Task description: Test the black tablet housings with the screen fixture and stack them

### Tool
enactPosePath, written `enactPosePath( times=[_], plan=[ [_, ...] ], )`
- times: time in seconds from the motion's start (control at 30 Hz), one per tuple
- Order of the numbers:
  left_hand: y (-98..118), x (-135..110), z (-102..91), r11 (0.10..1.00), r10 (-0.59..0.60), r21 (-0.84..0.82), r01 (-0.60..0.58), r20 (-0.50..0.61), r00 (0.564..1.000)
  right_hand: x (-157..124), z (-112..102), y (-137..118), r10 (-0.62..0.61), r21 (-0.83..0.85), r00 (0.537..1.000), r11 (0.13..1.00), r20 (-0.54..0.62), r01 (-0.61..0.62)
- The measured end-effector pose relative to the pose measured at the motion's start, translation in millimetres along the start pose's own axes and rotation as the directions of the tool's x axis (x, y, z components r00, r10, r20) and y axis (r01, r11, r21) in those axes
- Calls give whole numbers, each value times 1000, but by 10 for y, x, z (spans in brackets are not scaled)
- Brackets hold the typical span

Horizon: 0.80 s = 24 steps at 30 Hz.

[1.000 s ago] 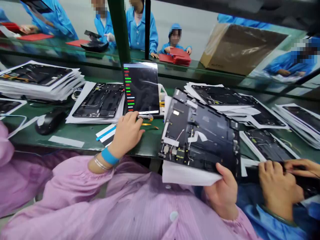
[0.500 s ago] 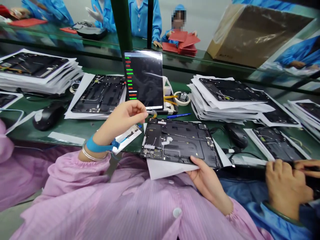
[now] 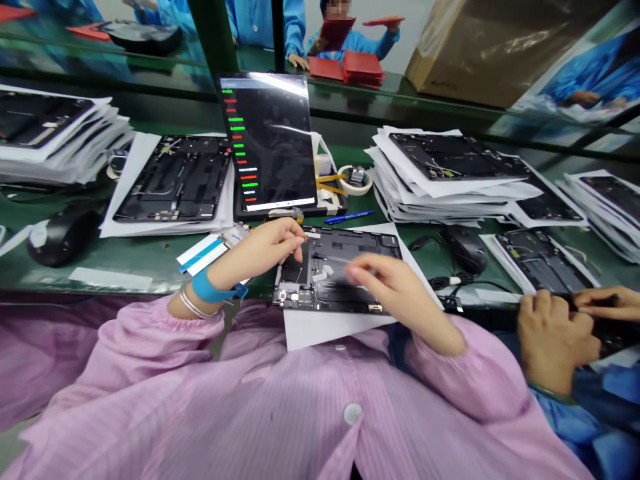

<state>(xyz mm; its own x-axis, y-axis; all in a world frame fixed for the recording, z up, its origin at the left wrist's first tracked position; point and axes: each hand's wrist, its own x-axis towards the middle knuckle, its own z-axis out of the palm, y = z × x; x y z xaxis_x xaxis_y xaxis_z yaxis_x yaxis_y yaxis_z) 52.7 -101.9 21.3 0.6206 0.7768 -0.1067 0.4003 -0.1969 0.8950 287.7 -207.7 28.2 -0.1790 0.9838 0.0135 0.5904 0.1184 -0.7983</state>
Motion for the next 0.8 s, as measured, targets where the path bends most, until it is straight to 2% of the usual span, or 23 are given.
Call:
enactPosePath(
  times=[0.03,0.07,0.13,0.2,0.37,0.47,0.53,0.8],
  plan=[
    [-22,43,30,1000,-27,-7,27,0,1000,206,72,13,-67,-104,997,993,-23,65],
    [-52,87,59,999,-48,-8,48,-3,999,396,145,49,-100,-168,995,981,1,99],
    [-127,167,109,997,-68,25,69,-18,998,683,262,155,-93,-199,994,975,60,103],
    [-193,226,146,992,-68,103,72,-34,997,823,313,257,-63,-176,990,981,128,85],
    [-192,261,197,976,-9,215,15,-30,1000,794,254,328,-135,-123,976,980,170,157],
    [-150,253,219,974,20,228,-16,-19,1000,754,246,311,-127,-80,975,986,182,143],
    [-137,251,231,972,25,235,-23,-7,1000,742,264,304,-125,-108,978,984,170,145],
    [-132,263,239,974,-14,227,7,30,999,715,296,295,-85,-92,991,991,106,95]
  ],
)
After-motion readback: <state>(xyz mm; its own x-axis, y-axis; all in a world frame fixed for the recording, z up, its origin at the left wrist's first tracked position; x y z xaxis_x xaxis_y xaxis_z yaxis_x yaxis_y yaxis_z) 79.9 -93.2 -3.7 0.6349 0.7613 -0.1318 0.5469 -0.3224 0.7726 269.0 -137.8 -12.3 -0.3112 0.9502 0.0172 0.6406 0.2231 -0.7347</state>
